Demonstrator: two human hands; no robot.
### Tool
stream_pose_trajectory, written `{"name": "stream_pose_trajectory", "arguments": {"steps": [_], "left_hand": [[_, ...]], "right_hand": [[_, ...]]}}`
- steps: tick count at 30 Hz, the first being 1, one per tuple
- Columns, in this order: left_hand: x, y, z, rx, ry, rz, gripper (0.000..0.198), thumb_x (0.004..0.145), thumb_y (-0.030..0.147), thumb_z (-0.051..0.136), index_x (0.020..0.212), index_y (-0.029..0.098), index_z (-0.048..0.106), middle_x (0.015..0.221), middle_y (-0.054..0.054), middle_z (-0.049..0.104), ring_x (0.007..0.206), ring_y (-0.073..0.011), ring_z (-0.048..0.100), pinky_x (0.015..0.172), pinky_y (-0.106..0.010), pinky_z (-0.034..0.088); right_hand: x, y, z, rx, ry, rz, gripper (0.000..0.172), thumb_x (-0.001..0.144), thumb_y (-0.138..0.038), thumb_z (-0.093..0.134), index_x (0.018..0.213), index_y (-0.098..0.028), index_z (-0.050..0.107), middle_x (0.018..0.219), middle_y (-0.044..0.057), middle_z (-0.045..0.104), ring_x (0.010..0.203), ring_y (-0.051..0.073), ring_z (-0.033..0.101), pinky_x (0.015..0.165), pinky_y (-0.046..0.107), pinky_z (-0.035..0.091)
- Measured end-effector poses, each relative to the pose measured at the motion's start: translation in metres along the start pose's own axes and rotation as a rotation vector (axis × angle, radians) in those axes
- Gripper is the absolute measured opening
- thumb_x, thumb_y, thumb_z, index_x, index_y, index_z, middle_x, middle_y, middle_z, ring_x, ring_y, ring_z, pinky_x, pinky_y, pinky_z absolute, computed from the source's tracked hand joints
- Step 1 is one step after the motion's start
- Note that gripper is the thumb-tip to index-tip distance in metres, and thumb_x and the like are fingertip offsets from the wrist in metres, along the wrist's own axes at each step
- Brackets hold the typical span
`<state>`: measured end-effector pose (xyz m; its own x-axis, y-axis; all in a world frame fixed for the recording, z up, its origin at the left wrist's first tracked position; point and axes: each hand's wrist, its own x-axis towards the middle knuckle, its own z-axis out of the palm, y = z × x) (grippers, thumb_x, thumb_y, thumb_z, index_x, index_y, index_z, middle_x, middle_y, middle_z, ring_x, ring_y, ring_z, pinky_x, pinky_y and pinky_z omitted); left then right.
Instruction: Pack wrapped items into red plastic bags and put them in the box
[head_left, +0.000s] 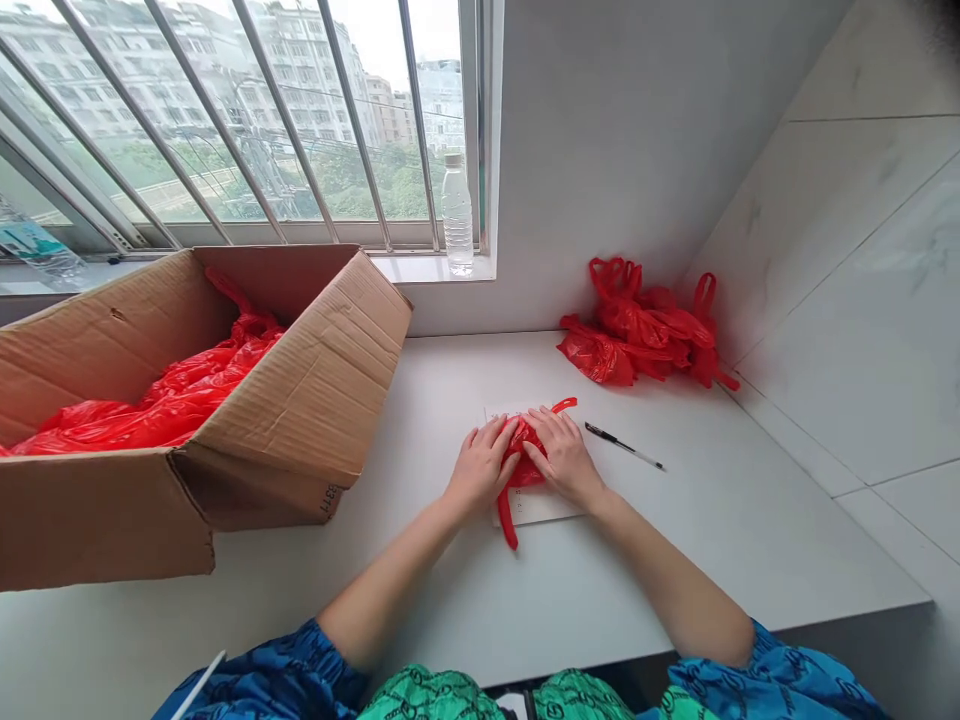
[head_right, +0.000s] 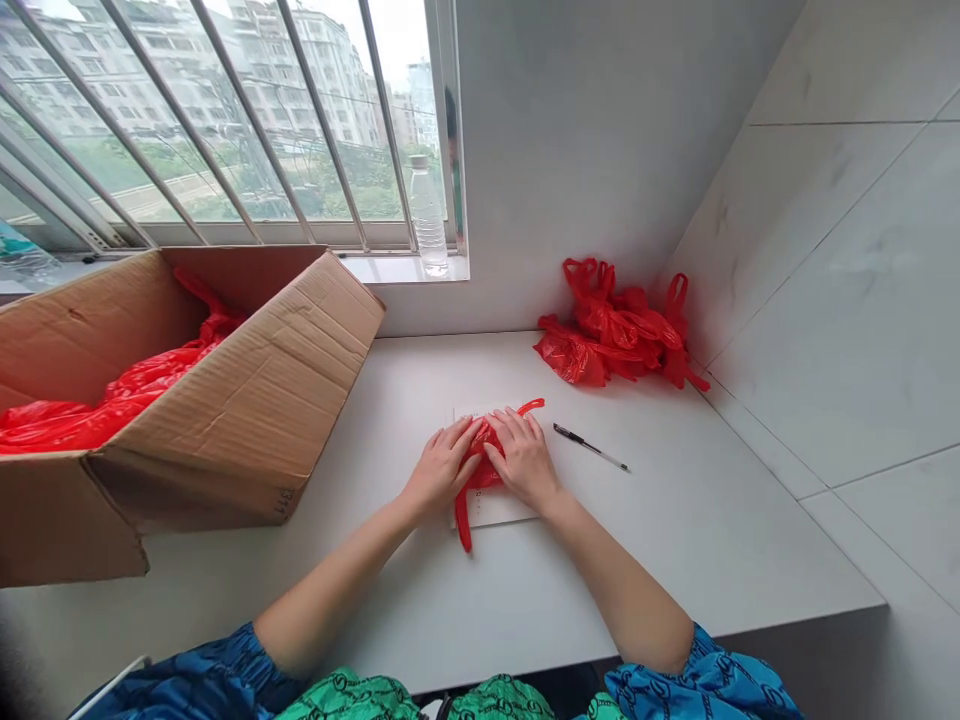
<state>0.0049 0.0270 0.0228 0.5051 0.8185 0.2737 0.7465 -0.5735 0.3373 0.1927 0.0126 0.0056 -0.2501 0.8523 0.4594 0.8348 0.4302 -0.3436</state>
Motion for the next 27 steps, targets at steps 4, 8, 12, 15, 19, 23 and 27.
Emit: {"name": "stream_pose_trajectory", "arguments": {"steps": [4,8,12,15,19,23,27], "left_hand": [[0.002,-0.004,0.011,0.170,0.105,-0.035,0.050,0.101,0.029,0.037,0.150,0.017,0.037,0.158,-0.015,0.034,0.147,-0.0286,0.033,0.118,-0.054,0.027],[0.002,-0.005,0.009,0.199,0.131,0.038,0.052,0.101,0.024,0.034,0.152,0.018,0.034,0.161,-0.012,0.027,0.149,-0.0254,0.027,0.120,-0.048,0.027],[0.004,-0.012,0.018,0.127,0.017,-0.028,0.055,0.102,0.035,0.034,0.154,0.017,0.032,0.160,-0.011,0.032,0.149,-0.0269,0.029,0.118,-0.048,0.031],[0.004,-0.017,0.023,0.089,-0.011,-0.114,0.058,0.103,0.040,0.032,0.155,0.016,0.028,0.159,-0.012,0.032,0.149,-0.0283,0.027,0.119,-0.051,0.028],[0.003,-0.015,0.021,0.101,0.017,-0.119,0.061,0.103,0.040,0.032,0.157,0.014,0.021,0.161,-0.013,0.027,0.151,-0.0278,0.022,0.121,-0.053,0.022],[0.003,-0.007,0.014,0.163,0.132,0.017,0.063,0.103,0.039,0.033,0.158,0.014,0.016,0.164,-0.012,0.018,0.153,-0.0250,0.014,0.125,-0.051,0.010],[0.003,-0.006,0.018,0.139,0.035,0.109,0.060,0.104,0.041,0.030,0.159,0.020,0.017,0.163,-0.007,0.020,0.152,-0.0224,0.017,0.125,-0.046,0.013]], "right_hand": [[-0.004,0.008,0.012,-0.089,-0.044,0.020,0.061,0.103,-0.046,0.035,0.154,-0.012,0.029,0.158,0.012,0.035,0.148,0.027,0.027,0.120,0.049,0.023],[-0.003,0.009,0.014,-0.137,-0.019,-0.007,0.068,0.103,-0.048,0.035,0.158,-0.012,0.018,0.161,0.013,0.028,0.150,0.027,0.020,0.121,0.052,0.017],[-0.002,0.005,0.016,-0.143,-0.077,-0.002,0.066,0.102,-0.049,0.036,0.158,-0.016,0.022,0.159,0.010,0.033,0.149,0.028,0.023,0.121,0.052,0.019],[-0.002,0.004,0.016,-0.141,-0.118,0.024,0.065,0.102,-0.049,0.037,0.157,-0.015,0.026,0.159,0.010,0.034,0.149,0.028,0.024,0.120,0.052,0.021],[-0.002,0.004,0.015,-0.122,-0.153,0.041,0.065,0.102,-0.048,0.037,0.156,-0.015,0.027,0.158,0.010,0.035,0.148,0.028,0.026,0.120,0.052,0.021],[-0.003,0.005,0.014,-0.102,-0.156,0.036,0.067,0.102,-0.048,0.035,0.157,-0.012,0.024,0.159,0.012,0.032,0.148,0.028,0.027,0.121,0.052,0.020],[-0.003,0.007,0.015,-0.153,-0.097,0.006,0.068,0.101,-0.043,0.036,0.158,-0.011,0.018,0.161,0.013,0.028,0.150,0.029,0.021,0.121,0.056,0.012]]}}
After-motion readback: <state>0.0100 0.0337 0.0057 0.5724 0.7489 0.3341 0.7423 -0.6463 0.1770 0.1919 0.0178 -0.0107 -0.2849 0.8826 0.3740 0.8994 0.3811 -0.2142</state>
